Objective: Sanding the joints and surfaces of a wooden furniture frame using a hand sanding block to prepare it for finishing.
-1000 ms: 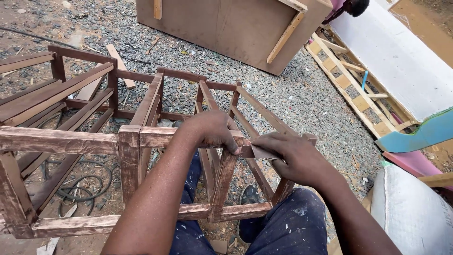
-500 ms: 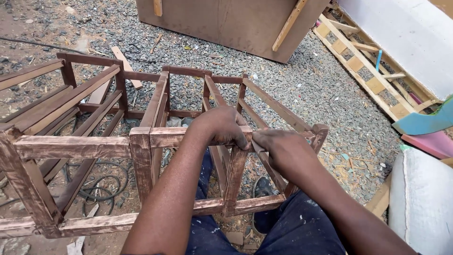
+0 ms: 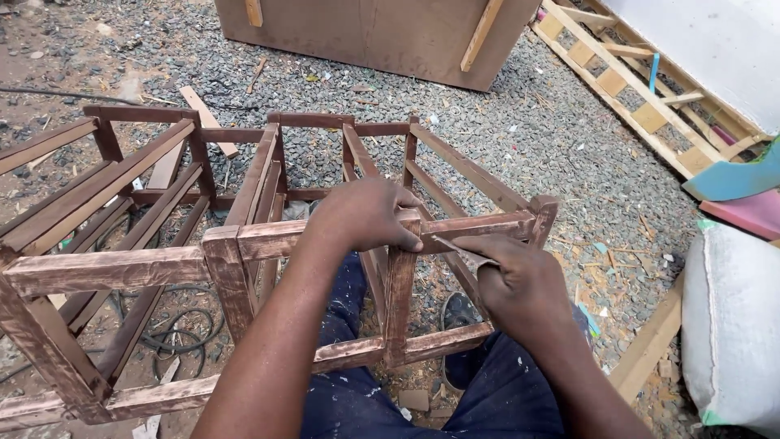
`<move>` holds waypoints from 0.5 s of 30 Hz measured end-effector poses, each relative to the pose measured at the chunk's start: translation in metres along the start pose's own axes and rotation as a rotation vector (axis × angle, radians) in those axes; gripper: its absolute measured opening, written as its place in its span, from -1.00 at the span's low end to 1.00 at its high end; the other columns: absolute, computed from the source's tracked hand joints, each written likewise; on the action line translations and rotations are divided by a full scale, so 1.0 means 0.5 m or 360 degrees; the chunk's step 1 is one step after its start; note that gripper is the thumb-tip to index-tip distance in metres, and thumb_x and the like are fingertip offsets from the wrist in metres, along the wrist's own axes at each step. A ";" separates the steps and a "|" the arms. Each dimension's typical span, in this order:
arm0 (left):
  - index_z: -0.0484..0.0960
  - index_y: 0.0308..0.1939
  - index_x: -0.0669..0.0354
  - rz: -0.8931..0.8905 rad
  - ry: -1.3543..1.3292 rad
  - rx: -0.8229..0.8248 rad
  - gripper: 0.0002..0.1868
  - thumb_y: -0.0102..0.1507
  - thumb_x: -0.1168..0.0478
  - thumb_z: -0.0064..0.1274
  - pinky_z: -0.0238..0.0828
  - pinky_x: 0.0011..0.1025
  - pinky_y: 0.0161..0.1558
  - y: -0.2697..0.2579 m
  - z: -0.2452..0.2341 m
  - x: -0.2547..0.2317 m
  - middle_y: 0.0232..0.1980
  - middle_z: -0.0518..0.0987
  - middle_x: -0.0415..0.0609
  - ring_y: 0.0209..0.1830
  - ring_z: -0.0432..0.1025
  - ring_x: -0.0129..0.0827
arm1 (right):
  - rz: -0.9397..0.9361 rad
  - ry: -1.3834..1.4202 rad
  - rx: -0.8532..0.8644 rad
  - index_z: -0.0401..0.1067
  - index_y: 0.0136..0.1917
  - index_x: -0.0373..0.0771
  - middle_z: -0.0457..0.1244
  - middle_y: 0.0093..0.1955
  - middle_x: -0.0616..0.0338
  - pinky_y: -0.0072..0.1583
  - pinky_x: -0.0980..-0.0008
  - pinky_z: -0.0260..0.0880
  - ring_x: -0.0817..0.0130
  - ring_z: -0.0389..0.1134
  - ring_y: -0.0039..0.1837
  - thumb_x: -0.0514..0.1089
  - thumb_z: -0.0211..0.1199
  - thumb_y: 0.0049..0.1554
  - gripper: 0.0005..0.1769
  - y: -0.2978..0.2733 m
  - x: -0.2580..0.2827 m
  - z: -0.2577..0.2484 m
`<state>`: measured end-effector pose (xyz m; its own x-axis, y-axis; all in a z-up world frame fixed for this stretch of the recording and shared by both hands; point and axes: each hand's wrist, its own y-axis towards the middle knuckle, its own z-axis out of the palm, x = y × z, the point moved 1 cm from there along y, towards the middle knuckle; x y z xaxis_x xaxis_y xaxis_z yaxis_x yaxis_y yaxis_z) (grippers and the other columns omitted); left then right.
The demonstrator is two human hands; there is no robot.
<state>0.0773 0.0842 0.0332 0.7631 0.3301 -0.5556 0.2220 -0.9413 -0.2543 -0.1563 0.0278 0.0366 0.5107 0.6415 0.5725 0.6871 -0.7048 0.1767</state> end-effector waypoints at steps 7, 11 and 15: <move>0.73 0.13 0.05 0.0436 0.0242 -0.0126 -0.36 -0.01 -0.05 0.41 0.37 0.10 0.29 0.014 0.016 -0.024 0.16 0.68 0.06 0.28 0.45 0.10 | 0.0445 0.1142 -0.0666 0.50 0.08 -0.31 0.37 -0.14 -0.07 0.05 0.02 0.39 0.19 0.37 -0.01 -0.35 0.14 0.04 -0.68 -0.051 -0.243 0.124; 0.82 -0.16 -0.05 0.0227 0.0305 -0.0036 -0.58 0.03 -0.16 0.33 0.53 0.07 0.05 0.050 0.058 -0.037 -0.22 0.72 0.10 -0.07 0.59 0.13 | 0.0499 0.1150 -0.0807 0.15 0.39 -0.32 0.28 -0.06 -0.08 0.11 0.12 0.39 0.19 0.38 0.06 -0.36 0.15 0.07 -0.39 -0.030 -0.173 0.095; 0.85 -0.26 -0.05 0.0036 -0.0053 0.0150 -0.66 0.17 -0.14 0.16 0.55 -0.03 0.04 0.059 0.028 -0.054 -0.29 0.74 0.11 -0.11 0.63 0.11 | 0.0616 0.0752 -0.0688 -0.08 0.68 -0.04 0.17 0.25 -0.44 0.24 -0.34 0.24 -0.32 0.30 0.24 0.06 0.21 0.22 -0.12 -0.009 -0.123 0.065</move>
<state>0.0548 0.0487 0.0296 0.7465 0.3124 -0.5875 0.1457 -0.9383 -0.3137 -0.1738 0.0013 -0.0256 0.3313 0.1933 0.9235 0.1890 -0.9725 0.1358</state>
